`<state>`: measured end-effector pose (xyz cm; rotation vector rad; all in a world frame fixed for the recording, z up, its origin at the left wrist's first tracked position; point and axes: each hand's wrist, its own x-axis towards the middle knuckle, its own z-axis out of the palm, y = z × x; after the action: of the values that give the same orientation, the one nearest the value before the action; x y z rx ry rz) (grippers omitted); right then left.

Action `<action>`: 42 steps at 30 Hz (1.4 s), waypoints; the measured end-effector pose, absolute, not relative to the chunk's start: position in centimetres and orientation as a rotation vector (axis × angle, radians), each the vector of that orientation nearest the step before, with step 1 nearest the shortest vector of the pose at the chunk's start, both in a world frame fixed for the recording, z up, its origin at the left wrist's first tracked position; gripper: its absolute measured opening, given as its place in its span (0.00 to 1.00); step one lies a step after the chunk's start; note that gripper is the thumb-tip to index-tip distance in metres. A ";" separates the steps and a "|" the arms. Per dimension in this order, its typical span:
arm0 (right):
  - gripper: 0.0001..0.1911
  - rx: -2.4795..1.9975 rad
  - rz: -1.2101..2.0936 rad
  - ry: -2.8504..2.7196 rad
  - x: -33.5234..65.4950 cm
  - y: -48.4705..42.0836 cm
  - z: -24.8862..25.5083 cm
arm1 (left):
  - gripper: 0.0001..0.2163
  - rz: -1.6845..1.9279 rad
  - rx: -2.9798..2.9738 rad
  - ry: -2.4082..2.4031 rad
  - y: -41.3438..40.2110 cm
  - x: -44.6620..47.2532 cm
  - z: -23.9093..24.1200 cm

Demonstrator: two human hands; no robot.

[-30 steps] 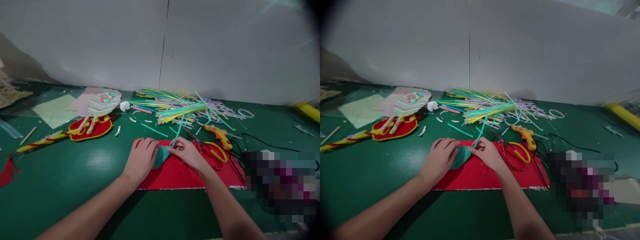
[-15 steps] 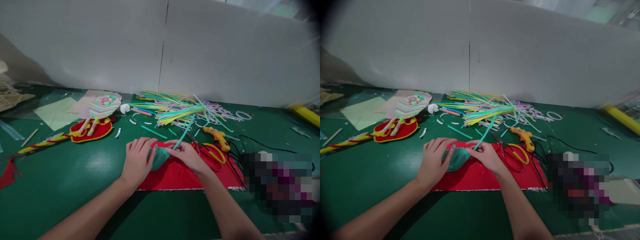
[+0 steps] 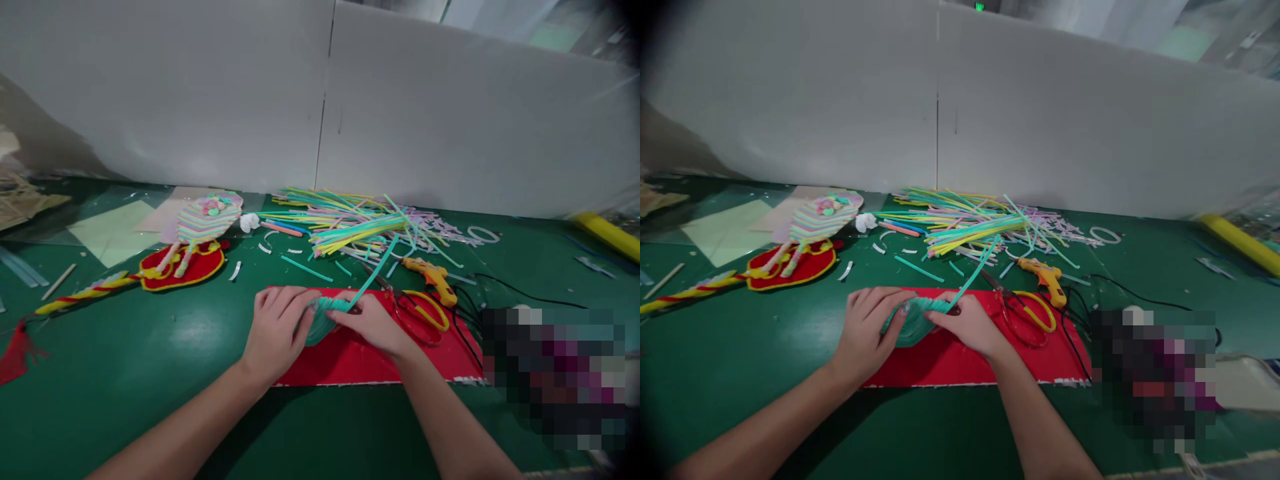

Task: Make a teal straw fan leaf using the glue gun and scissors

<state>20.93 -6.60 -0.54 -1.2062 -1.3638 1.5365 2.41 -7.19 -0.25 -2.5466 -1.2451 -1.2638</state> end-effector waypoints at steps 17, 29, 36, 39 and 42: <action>0.17 -1.093 1.305 -0.827 21.6 -5.4 -1.1 | 0.09 -2.219 -2.967 -2.088 -6.4 4.0 -1.5; 0.17 -1.173 1.368 -1.134 20.2 -6.1 -1.3 | 0.14 -3.028 -2.137 -2.621 -5.7 3.8 -1.9; 0.20 -1.261 1.519 -1.438 20.8 -6.5 -0.7 | 0.14 -3.416 -1.814 -2.579 -5.0 3.4 -2.0; 0.21 -1.289 1.354 -1.360 21.9 -6.1 -0.5 | 0.14 -3.585 -1.579 -2.565 -5.0 3.5 -1.6; 0.20 -1.291 1.204 -1.180 24.0 -5.7 -0.2 | 0.13 -3.736 -1.377 -2.484 -4.9 3.4 -1.2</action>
<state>23.99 -5.67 -0.19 -1.2908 -1.1796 1.2042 3.41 -4.87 -1.25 -1.3769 -2.4844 -3.7357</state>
